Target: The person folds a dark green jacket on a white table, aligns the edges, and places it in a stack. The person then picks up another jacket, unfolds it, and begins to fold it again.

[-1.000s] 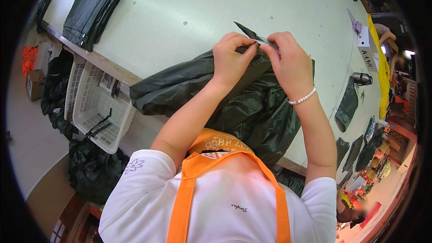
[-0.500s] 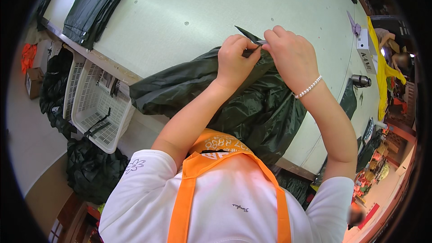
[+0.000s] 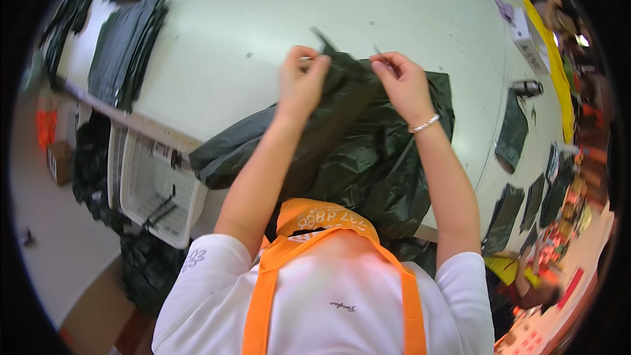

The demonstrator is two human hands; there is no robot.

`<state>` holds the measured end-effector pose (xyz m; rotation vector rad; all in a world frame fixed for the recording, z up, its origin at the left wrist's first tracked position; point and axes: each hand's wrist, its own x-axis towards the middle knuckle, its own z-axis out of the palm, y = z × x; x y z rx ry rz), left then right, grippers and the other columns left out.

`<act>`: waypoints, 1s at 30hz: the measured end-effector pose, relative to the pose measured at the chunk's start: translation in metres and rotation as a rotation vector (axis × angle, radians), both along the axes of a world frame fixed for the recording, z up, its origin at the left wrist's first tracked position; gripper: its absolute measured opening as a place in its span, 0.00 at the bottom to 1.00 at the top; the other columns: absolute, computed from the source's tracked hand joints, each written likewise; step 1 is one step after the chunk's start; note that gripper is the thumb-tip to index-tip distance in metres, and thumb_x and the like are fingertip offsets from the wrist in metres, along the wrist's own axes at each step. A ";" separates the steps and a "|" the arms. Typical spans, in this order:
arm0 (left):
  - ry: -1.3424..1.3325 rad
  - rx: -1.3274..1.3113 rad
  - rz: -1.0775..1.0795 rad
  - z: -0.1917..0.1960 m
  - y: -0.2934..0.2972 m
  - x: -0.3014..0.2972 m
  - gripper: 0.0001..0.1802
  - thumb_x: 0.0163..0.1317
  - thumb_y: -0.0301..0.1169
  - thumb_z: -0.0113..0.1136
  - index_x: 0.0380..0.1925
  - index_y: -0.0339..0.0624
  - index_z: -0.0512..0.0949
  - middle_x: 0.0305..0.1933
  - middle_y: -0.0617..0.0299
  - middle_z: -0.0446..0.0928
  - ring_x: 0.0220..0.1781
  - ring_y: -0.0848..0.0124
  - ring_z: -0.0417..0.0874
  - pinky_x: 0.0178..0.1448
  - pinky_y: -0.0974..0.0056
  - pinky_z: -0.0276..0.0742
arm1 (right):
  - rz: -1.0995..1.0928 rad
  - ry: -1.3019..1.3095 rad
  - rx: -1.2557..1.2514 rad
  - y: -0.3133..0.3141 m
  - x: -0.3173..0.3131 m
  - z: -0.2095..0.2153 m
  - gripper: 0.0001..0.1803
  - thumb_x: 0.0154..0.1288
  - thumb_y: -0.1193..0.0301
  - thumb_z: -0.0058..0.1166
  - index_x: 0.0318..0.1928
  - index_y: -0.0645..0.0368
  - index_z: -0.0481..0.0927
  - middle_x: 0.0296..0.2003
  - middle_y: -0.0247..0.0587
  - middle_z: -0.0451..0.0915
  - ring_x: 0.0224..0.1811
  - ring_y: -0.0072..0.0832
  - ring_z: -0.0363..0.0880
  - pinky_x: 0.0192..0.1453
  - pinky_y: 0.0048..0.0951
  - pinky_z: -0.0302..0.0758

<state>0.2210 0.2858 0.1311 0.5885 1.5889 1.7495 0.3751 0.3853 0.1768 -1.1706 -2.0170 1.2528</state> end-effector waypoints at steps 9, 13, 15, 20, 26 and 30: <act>0.939 -0.299 0.230 -0.039 0.059 -0.029 0.31 0.53 0.34 0.65 0.55 0.34 0.67 0.57 0.46 0.70 0.60 0.51 0.68 0.64 0.53 0.62 | -0.888 -0.264 0.102 0.091 0.231 -0.140 0.15 0.61 0.66 0.56 0.44 0.64 0.81 0.36 0.48 0.83 0.36 0.32 0.82 0.44 0.29 0.75; 1.133 -0.092 -0.192 -0.030 0.106 0.056 0.33 0.51 0.32 0.66 0.57 0.36 0.66 0.58 0.49 0.70 0.61 0.53 0.68 0.64 0.55 0.64 | -0.831 -0.278 -0.082 0.114 0.266 -0.166 0.21 0.55 0.61 0.62 0.42 0.66 0.81 0.34 0.45 0.83 0.34 0.30 0.81 0.44 0.28 0.75; 1.131 -0.051 -0.432 -0.031 0.137 0.107 0.34 0.50 0.31 0.67 0.58 0.38 0.66 0.59 0.50 0.69 0.61 0.52 0.68 0.64 0.55 0.63 | -0.738 -0.119 -0.284 0.127 0.264 -0.153 0.20 0.53 0.63 0.64 0.40 0.66 0.81 0.32 0.42 0.82 0.33 0.27 0.80 0.42 0.26 0.75; 1.226 0.183 -0.853 -0.035 0.220 0.197 0.30 0.48 0.30 0.65 0.55 0.44 0.69 0.61 0.53 0.69 0.65 0.54 0.65 0.67 0.52 0.61 | -0.621 0.211 -0.421 0.134 0.257 -0.151 0.09 0.51 0.74 0.65 0.33 0.63 0.81 0.24 0.30 0.77 0.26 0.16 0.71 0.32 0.19 0.69; 1.454 0.429 -1.127 -0.035 0.270 0.229 0.09 0.45 0.28 0.64 0.26 0.45 0.73 0.39 0.66 0.77 0.54 0.65 0.74 0.68 0.46 0.57 | -0.551 0.220 -0.104 0.112 0.254 -0.114 0.09 0.52 0.73 0.64 0.33 0.62 0.80 0.22 0.25 0.73 0.22 0.11 0.60 0.27 0.18 0.62; 1.391 0.478 -0.962 -0.036 0.254 0.225 0.11 0.42 0.27 0.67 0.22 0.46 0.72 0.23 0.68 0.73 0.35 0.67 0.76 0.63 0.52 0.62 | -0.528 0.451 -0.260 0.102 0.261 -0.111 0.09 0.54 0.72 0.64 0.34 0.64 0.81 0.24 0.25 0.74 0.23 0.11 0.61 0.28 0.17 0.62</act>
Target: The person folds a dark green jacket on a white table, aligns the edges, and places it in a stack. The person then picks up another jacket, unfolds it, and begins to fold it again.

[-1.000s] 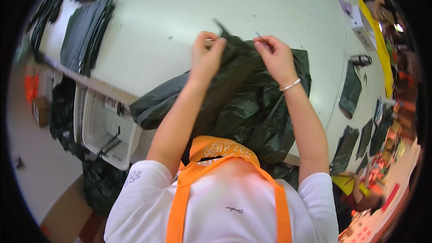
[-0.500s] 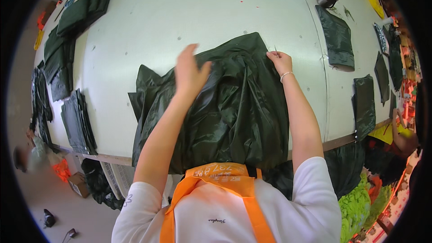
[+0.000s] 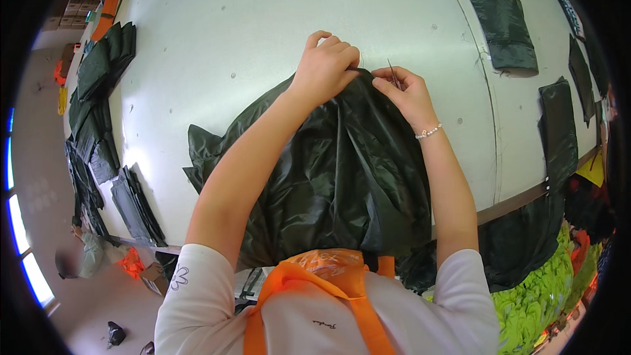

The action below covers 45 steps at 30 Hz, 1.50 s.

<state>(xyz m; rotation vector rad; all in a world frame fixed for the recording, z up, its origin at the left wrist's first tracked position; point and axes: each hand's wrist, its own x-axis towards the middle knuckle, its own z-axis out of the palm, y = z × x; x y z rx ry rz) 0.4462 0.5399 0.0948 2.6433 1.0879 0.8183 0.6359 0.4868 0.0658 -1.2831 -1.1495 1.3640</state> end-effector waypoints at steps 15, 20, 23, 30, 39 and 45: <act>-0.136 0.018 0.149 0.001 -0.027 -0.012 0.13 0.40 0.29 0.71 0.21 0.47 0.73 0.24 0.70 0.74 0.33 0.69 0.75 0.59 0.55 0.61 | 0.000 -0.104 -0.146 0.009 -0.011 0.012 0.14 0.66 0.64 0.53 0.35 0.65 0.77 0.26 0.28 0.73 0.28 0.15 0.66 0.33 0.19 0.66; -0.144 0.014 0.157 -0.002 -0.027 -0.012 0.14 0.40 0.28 0.71 0.20 0.46 0.72 0.23 0.69 0.74 0.32 0.69 0.75 0.59 0.55 0.61 | 0.142 -0.292 0.010 -0.005 0.001 0.026 0.14 0.67 0.64 0.52 0.35 0.64 0.73 0.27 0.32 0.75 0.27 0.18 0.68 0.35 0.22 0.69; -0.125 0.042 0.125 0.000 -0.026 -0.010 0.14 0.40 0.28 0.71 0.20 0.47 0.71 0.23 0.70 0.73 0.32 0.69 0.76 0.59 0.54 0.61 | 0.204 -0.315 0.021 -0.002 0.001 0.031 0.13 0.65 0.65 0.54 0.35 0.64 0.73 0.27 0.35 0.76 0.27 0.20 0.69 0.35 0.24 0.70; -0.114 0.053 0.119 0.002 -0.026 -0.008 0.15 0.39 0.27 0.71 0.19 0.48 0.70 0.23 0.70 0.72 0.33 0.70 0.76 0.59 0.52 0.60 | 0.319 -0.484 0.011 0.014 -0.004 0.051 0.11 0.63 0.67 0.56 0.32 0.63 0.74 0.24 0.37 0.77 0.24 0.22 0.70 0.33 0.26 0.70; -0.130 0.084 0.135 0.003 -0.027 -0.009 0.15 0.38 0.27 0.71 0.19 0.48 0.70 0.23 0.70 0.73 0.33 0.70 0.76 0.58 0.54 0.60 | 0.270 -0.500 -0.006 0.017 0.008 0.053 0.12 0.64 0.65 0.56 0.34 0.63 0.76 0.27 0.35 0.77 0.27 0.20 0.72 0.34 0.24 0.71; -0.195 0.147 0.186 -0.004 -0.037 -0.015 0.16 0.38 0.27 0.71 0.18 0.49 0.70 0.24 0.71 0.74 0.33 0.71 0.75 0.55 0.56 0.58 | 0.275 -0.204 -0.109 0.000 0.006 0.037 0.09 0.66 0.69 0.54 0.37 0.64 0.75 0.30 0.30 0.76 0.30 0.14 0.71 0.38 0.19 0.71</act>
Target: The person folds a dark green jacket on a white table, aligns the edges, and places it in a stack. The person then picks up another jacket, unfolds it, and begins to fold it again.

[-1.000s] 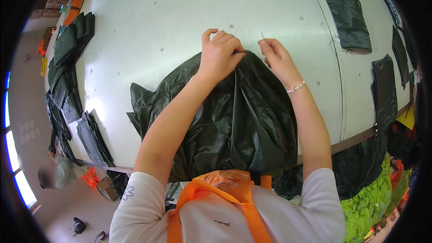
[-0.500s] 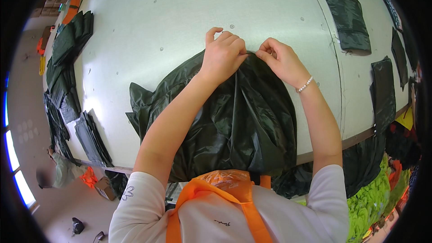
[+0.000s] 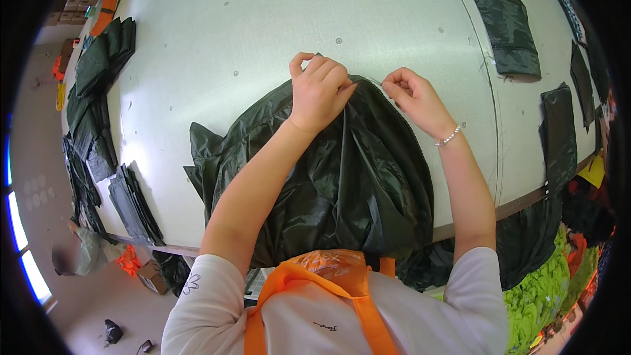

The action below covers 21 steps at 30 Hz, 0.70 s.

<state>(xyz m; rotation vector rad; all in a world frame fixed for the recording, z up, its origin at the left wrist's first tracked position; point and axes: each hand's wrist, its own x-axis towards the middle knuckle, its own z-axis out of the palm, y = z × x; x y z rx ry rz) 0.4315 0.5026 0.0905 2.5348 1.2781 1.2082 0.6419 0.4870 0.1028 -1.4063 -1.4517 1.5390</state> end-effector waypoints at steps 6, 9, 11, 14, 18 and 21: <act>-0.052 0.019 0.020 -0.005 -0.004 -0.001 0.16 0.37 0.26 0.71 0.18 0.50 0.69 0.24 0.72 0.75 0.32 0.73 0.76 0.54 0.57 0.58 | -0.026 0.074 0.043 -0.001 -0.017 -0.004 0.08 0.65 0.70 0.55 0.36 0.63 0.75 0.29 0.29 0.76 0.30 0.13 0.71 0.36 0.17 0.70; -0.065 0.017 0.027 -0.005 -0.004 -0.002 0.16 0.37 0.25 0.71 0.18 0.50 0.69 0.24 0.72 0.75 0.32 0.73 0.76 0.53 0.57 0.58 | -0.013 0.080 0.056 0.001 -0.021 -0.003 0.08 0.65 0.71 0.55 0.36 0.63 0.75 0.29 0.29 0.76 0.30 0.13 0.71 0.36 0.17 0.70; -0.083 0.013 0.035 -0.006 -0.003 -0.002 0.16 0.36 0.25 0.71 0.18 0.50 0.69 0.24 0.72 0.75 0.32 0.73 0.76 0.53 0.57 0.58 | -0.009 0.084 0.054 0.003 -0.024 0.000 0.07 0.64 0.71 0.55 0.36 0.63 0.75 0.29 0.29 0.76 0.30 0.13 0.71 0.36 0.18 0.70; -0.098 0.017 0.042 -0.007 -0.005 -0.002 0.16 0.36 0.24 0.71 0.17 0.50 0.69 0.24 0.72 0.75 0.31 0.73 0.76 0.53 0.57 0.58 | -0.020 0.067 0.076 0.002 -0.024 -0.003 0.08 0.64 0.70 0.55 0.36 0.63 0.76 0.29 0.29 0.76 0.30 0.13 0.72 0.36 0.18 0.70; -0.108 0.024 0.049 -0.009 -0.007 -0.004 0.17 0.36 0.24 0.71 0.18 0.50 0.69 0.24 0.72 0.75 0.31 0.73 0.76 0.53 0.57 0.57 | -0.068 0.115 -0.110 0.004 -0.018 -0.004 0.09 0.65 0.69 0.55 0.37 0.64 0.76 0.29 0.30 0.77 0.31 0.14 0.72 0.37 0.18 0.71; -0.104 0.036 0.051 -0.008 -0.008 -0.004 0.17 0.36 0.24 0.71 0.18 0.50 0.69 0.24 0.72 0.75 0.31 0.72 0.76 0.53 0.56 0.57 | -0.011 0.113 -0.161 0.004 -0.014 -0.011 0.10 0.65 0.68 0.55 0.37 0.65 0.77 0.30 0.30 0.77 0.31 0.14 0.72 0.37 0.18 0.71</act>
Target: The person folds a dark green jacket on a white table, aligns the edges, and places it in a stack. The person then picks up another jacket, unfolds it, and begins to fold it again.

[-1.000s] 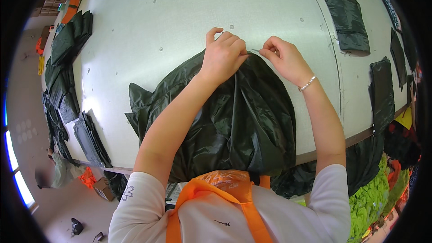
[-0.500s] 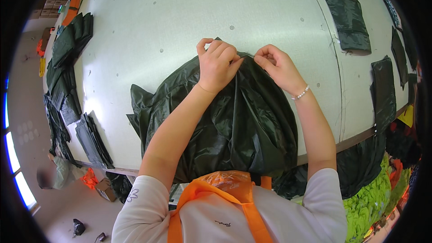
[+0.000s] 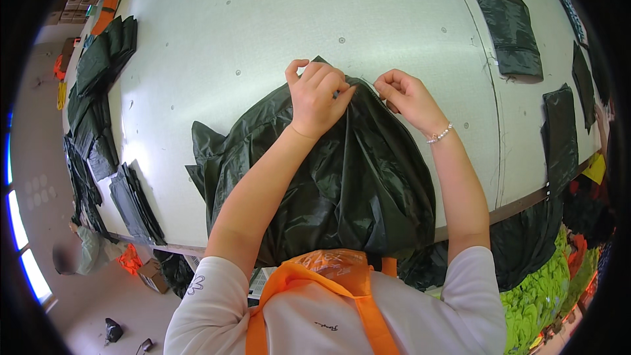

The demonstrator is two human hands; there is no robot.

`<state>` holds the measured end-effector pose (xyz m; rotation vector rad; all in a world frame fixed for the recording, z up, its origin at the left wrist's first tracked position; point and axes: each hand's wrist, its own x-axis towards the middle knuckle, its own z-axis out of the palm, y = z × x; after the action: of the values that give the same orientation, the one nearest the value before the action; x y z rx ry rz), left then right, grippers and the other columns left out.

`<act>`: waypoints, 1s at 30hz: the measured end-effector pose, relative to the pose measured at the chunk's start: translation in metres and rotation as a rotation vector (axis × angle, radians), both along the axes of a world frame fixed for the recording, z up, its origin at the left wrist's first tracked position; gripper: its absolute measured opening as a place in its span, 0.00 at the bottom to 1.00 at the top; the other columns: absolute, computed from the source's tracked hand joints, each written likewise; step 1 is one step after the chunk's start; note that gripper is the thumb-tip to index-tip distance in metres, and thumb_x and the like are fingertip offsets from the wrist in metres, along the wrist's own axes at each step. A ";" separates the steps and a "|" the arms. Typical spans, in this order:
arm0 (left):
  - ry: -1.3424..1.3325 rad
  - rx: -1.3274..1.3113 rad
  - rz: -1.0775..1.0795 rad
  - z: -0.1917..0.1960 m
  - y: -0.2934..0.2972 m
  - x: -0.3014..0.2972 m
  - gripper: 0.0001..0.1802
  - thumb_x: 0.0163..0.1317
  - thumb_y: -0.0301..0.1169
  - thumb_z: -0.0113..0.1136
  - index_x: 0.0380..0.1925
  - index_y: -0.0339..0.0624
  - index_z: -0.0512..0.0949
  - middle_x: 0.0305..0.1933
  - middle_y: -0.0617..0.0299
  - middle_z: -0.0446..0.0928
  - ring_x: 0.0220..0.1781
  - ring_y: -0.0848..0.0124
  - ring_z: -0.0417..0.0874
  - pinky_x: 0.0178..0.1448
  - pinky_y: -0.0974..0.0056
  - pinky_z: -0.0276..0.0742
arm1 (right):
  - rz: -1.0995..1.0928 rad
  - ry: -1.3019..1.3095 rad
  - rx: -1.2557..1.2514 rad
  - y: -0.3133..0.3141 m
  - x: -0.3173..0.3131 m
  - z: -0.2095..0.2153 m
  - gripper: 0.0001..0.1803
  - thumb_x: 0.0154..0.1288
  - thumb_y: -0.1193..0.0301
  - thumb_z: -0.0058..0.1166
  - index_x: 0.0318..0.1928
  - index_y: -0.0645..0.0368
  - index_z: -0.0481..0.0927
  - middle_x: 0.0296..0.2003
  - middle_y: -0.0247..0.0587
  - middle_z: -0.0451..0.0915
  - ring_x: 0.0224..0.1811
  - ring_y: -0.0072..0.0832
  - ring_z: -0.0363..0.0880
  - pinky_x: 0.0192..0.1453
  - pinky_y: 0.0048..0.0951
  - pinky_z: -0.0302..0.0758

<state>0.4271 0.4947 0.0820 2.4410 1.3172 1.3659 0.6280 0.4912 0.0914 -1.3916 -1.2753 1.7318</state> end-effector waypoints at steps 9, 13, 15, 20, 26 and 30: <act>0.027 -0.016 -0.004 0.000 0.000 0.000 0.16 0.38 0.25 0.71 0.19 0.49 0.69 0.26 0.71 0.75 0.34 0.72 0.76 0.55 0.56 0.57 | 0.040 -0.173 0.235 0.008 -0.009 0.009 0.09 0.62 0.69 0.57 0.36 0.62 0.77 0.28 0.31 0.78 0.29 0.16 0.72 0.36 0.20 0.71; 0.048 -0.058 0.092 0.008 -0.009 -0.002 0.19 0.40 0.28 0.72 0.32 0.46 0.74 0.40 0.63 0.77 0.47 0.63 0.76 0.61 0.49 0.57 | -0.288 -0.488 0.404 0.016 0.023 -0.019 0.11 0.61 0.66 0.59 0.35 0.62 0.77 0.30 0.38 0.80 0.30 0.27 0.76 0.37 0.26 0.73; 0.009 -0.133 0.146 0.014 -0.028 -0.007 0.24 0.42 0.29 0.72 0.41 0.44 0.73 0.50 0.57 0.75 0.54 0.57 0.73 0.64 0.48 0.57 | -0.412 -0.863 0.524 0.015 0.073 -0.054 0.12 0.60 0.65 0.59 0.36 0.62 0.77 0.32 0.41 0.80 0.35 0.35 0.77 0.41 0.31 0.74; -0.208 -0.562 0.235 -0.021 -0.125 -0.044 0.20 0.50 0.20 0.65 0.44 0.40 0.72 0.43 0.58 0.74 0.39 0.70 0.74 0.42 0.68 0.70 | -0.537 -1.513 0.742 -0.018 0.147 -0.086 0.16 0.61 0.61 0.58 0.43 0.60 0.76 0.39 0.50 0.79 0.47 0.44 0.74 0.54 0.39 0.69; -0.424 -1.067 0.299 -0.019 -0.164 -0.016 0.24 0.60 0.31 0.62 0.54 0.32 0.71 0.45 0.55 0.77 0.39 0.72 0.78 0.46 0.70 0.74 | -0.083 -0.694 0.426 -0.119 0.024 -0.048 0.29 0.60 0.58 0.56 0.54 0.69 0.71 0.45 0.61 0.75 0.50 0.52 0.73 0.55 0.45 0.69; -0.497 -1.253 0.269 -0.028 -0.132 0.016 0.27 0.63 0.40 0.58 0.54 0.29 0.70 0.47 0.56 0.77 0.45 0.72 0.76 0.53 0.68 0.71 | 0.079 -0.335 0.526 -0.177 -0.048 -0.059 0.21 0.57 0.81 0.50 0.54 0.68 0.71 0.45 0.62 0.75 0.46 0.52 0.75 0.52 0.42 0.71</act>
<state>0.4434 0.3625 0.0542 1.0593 1.6238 0.6691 0.5796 0.3137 0.0326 -1.3500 -1.8259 1.1074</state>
